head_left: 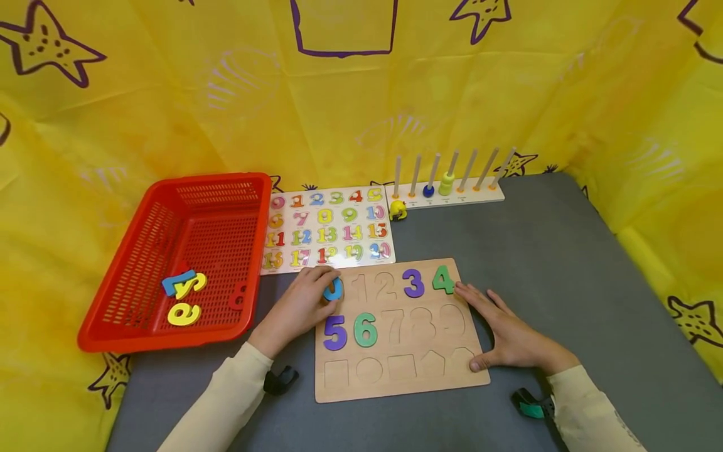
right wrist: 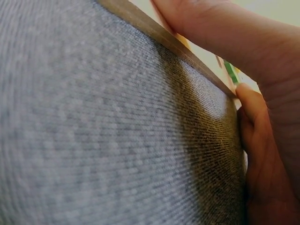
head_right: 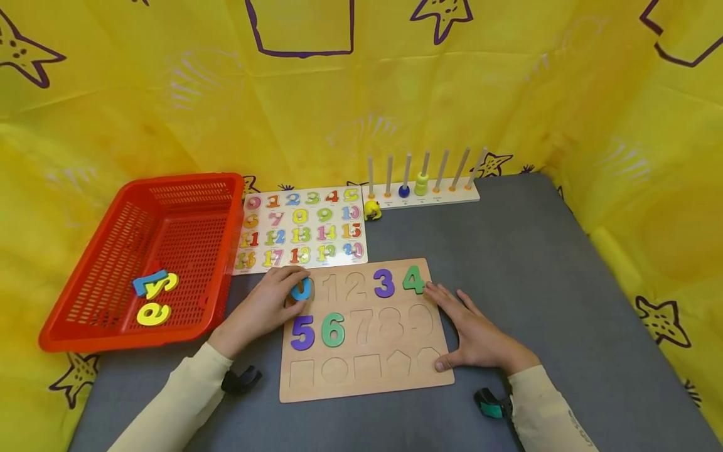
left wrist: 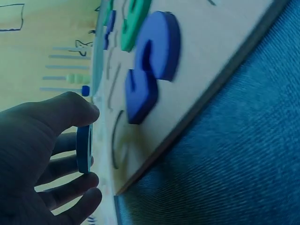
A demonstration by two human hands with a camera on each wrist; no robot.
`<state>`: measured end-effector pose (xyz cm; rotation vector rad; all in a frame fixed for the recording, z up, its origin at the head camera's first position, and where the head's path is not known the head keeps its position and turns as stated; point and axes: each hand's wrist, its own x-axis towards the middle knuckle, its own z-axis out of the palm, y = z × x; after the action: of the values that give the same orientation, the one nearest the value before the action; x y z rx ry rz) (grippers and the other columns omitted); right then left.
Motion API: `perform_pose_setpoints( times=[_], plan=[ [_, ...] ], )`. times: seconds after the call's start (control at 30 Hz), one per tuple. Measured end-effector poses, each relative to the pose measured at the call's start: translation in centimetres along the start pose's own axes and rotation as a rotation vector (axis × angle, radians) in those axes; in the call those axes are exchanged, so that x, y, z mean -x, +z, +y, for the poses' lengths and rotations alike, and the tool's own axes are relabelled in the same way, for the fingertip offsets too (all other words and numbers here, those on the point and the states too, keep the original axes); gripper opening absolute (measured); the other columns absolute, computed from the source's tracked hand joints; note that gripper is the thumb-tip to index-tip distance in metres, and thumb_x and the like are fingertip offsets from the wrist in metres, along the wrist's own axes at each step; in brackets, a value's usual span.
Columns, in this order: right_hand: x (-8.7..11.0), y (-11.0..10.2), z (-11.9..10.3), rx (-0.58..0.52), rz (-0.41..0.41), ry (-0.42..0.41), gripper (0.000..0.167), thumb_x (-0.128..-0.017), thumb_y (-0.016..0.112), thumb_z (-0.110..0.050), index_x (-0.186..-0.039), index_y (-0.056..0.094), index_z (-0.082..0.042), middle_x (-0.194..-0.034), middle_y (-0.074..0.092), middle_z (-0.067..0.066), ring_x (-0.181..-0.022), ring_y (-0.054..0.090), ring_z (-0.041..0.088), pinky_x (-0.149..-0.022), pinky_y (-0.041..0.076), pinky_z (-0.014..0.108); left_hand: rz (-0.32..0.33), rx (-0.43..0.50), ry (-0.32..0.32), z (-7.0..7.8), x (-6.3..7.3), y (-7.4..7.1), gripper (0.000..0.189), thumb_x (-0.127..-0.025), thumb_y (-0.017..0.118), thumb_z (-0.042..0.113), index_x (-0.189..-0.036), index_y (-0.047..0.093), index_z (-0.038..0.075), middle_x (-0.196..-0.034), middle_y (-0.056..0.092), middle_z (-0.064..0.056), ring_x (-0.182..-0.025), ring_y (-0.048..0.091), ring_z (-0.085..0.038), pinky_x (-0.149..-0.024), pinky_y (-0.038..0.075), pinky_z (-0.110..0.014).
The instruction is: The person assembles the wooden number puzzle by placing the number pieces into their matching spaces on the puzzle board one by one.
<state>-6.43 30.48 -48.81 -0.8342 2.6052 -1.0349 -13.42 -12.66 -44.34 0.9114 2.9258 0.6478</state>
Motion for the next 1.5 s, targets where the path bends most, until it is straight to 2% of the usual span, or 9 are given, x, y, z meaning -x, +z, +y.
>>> perform_pose_setpoints(
  times=[0.17,0.33,0.87,1.0,1.17,1.3,1.5],
  plan=[
    [0.0,0.0,0.0,-0.008,0.000,0.008,0.132,-0.063,0.091,-0.058,-0.163,0.018,-0.014,-0.168,0.016,0.010,-0.152,0.012,0.039,-0.120,-0.009,0.043,-0.055,-0.025,-0.023,-0.3,-0.3,0.8,0.053,-0.087,0.080,0.021,-0.135,0.063,0.004,-0.133,0.060,-0.015,-0.121,0.052,-0.035,-0.098,0.045,-0.055],
    [0.0,-0.1,-0.3,-0.015,-0.003,0.018,0.132,-0.063,0.091,-0.057,-0.163,0.017,-0.015,-0.168,0.015,0.010,-0.152,0.012,0.041,-0.120,-0.008,0.046,-0.090,-0.033,-0.039,-0.4,-0.5,1.0,0.054,-0.088,0.078,0.020,-0.137,0.062,0.005,-0.137,0.058,-0.014,-0.126,0.051,-0.034,-0.103,0.042,-0.055],
    [0.0,0.0,0.0,-0.014,-0.008,0.032,0.131,-0.064,0.090,-0.059,-0.163,0.018,-0.016,-0.168,0.015,0.008,-0.153,0.011,0.037,-0.120,-0.008,0.050,-0.145,-0.039,-0.068,-0.4,-0.1,1.0,0.058,-0.090,0.077,0.027,-0.142,0.059,0.010,-0.146,0.052,-0.012,-0.134,0.046,-0.032,-0.108,0.039,-0.054],
    [-0.1,0.1,0.0,-0.007,-0.012,0.028,0.130,-0.064,0.090,-0.059,-0.163,0.018,-0.016,-0.168,0.014,0.008,-0.153,0.011,0.039,-0.119,-0.007,0.052,-0.166,-0.039,-0.029,-0.6,0.4,0.8,0.060,-0.093,0.074,0.031,-0.147,0.055,0.012,-0.152,0.046,-0.013,-0.139,0.043,-0.032,-0.111,0.036,-0.055],
    [-0.2,0.1,-0.1,-0.011,-0.014,0.030,0.130,-0.064,0.090,-0.059,-0.163,0.018,-0.016,-0.168,0.015,0.008,-0.153,0.011,0.039,-0.119,-0.007,0.053,-0.176,-0.045,0.066,-1.1,1.6,0.3,0.056,-0.099,0.066,0.033,-0.149,0.052,0.011,-0.157,0.040,-0.012,-0.145,0.037,-0.031,-0.114,0.033,-0.053],
    [-0.2,0.0,-0.2,-0.015,-0.012,0.034,0.129,-0.064,0.090,-0.058,-0.163,0.019,-0.015,-0.168,0.015,0.009,-0.153,0.011,0.039,-0.119,-0.007,0.052,-0.199,-0.083,0.134,-1.4,2.6,0.1,0.060,-0.100,0.063,0.039,-0.151,0.050,0.010,-0.159,0.038,-0.012,-0.146,0.035,-0.032,-0.115,0.033,-0.052],
    [-0.1,0.0,-0.1,-0.011,-0.009,0.031,0.128,-0.065,0.090,-0.058,-0.163,0.019,-0.015,-0.168,0.015,0.009,-0.153,0.011,0.037,-0.120,-0.008,0.050,-0.220,-0.126,0.166,-1.5,3.1,0.2,0.062,-0.102,0.058,0.044,-0.153,0.047,0.012,-0.162,0.034,-0.011,-0.146,0.034,-0.032,-0.115,0.032,-0.052]
  ],
)
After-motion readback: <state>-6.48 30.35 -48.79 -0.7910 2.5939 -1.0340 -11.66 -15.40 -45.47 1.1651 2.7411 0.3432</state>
